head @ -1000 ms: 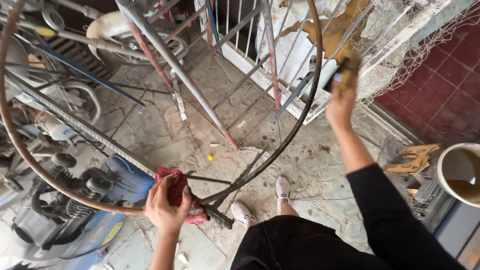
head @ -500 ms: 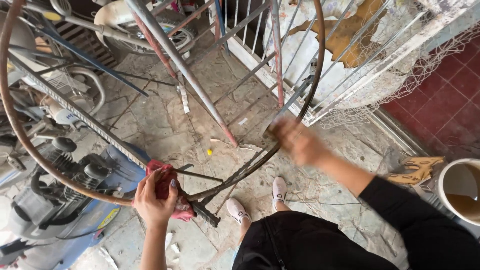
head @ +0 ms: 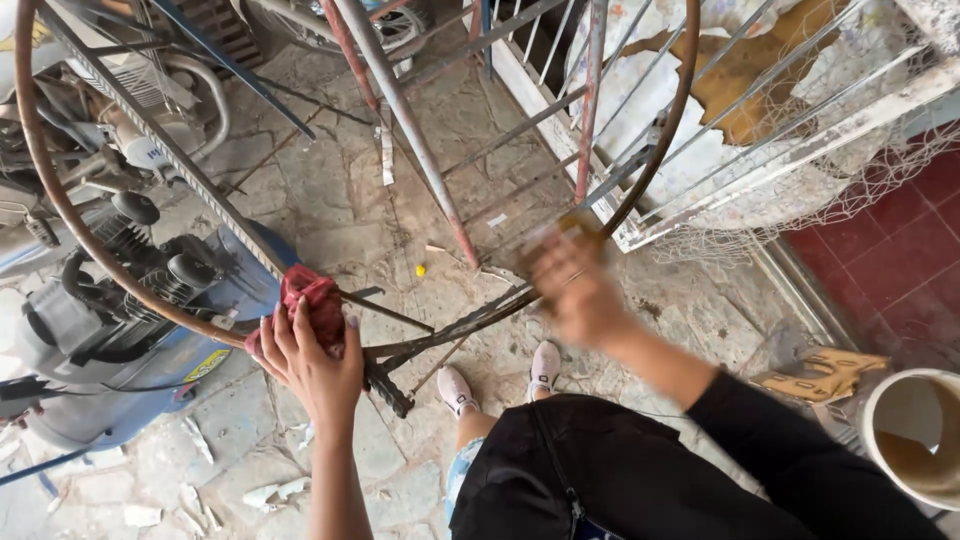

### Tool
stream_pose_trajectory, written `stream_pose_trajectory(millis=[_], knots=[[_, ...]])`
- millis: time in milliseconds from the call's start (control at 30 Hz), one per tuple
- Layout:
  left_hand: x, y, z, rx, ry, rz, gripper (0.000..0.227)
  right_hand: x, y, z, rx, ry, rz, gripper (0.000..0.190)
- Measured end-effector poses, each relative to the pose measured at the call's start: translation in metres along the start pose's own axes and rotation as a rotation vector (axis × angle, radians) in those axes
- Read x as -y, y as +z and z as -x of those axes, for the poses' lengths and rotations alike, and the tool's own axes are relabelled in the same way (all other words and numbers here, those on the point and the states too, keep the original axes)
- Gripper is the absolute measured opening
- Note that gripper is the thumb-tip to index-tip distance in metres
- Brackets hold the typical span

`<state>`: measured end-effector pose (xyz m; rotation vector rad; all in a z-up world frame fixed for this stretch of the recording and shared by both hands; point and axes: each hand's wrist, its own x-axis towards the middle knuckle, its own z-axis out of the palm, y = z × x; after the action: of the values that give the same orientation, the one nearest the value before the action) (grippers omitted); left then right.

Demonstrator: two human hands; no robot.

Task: Wet sanding a large metal ring with sandpaper and wiping it clean with a cloth in a workshop.

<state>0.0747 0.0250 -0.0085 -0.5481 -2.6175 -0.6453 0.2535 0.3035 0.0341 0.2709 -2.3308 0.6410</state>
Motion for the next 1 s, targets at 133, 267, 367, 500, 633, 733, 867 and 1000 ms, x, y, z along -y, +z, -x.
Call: stream_pose_trajectory(millis=[133, 267, 367, 500, 633, 733, 867, 1000], knots=[[0.003, 0.008, 0.0, -0.07, 0.014, 0.031, 0.068, -0.003, -0.002, 0.012, 0.148, -0.021, 0.123, 0.091], [0.007, 0.017, -0.009, -0.077, 0.035, 0.085, 0.057, -0.115, -0.097, 0.035, 0.213, 0.149, 0.344, 0.076], [-0.023, -0.011, -0.016, -0.129, -0.075, 0.191, 0.039, -0.103, -0.112, 0.025, 0.373, 0.25, 0.531, 0.1], [0.043, 0.0, -0.07, -0.468, -0.298, 0.189, 0.024, -0.028, -0.04, 0.029, 0.512, -0.066, 0.455, 0.114], [0.068, -0.008, -0.127, -0.511, -0.048, 0.298, 0.029, -0.012, -0.003, 0.036, 0.727, -0.111, 0.225, 0.121], [0.065, -0.005, -0.129, -0.183, 0.076, 0.298, 0.026, -0.05, -0.048, 0.034, 0.879, -0.33, 0.366, 0.106], [0.087, 0.029, -0.12, -0.054, 0.079, 0.052, 0.04, -0.079, -0.061, 0.026, 0.885, -0.468, 0.392, 0.109], [0.086, 0.031, -0.11, -0.076, 0.078, 0.036, 0.039, 0.013, 0.026, -0.045, 1.217, -0.291, 0.165, 0.127]])
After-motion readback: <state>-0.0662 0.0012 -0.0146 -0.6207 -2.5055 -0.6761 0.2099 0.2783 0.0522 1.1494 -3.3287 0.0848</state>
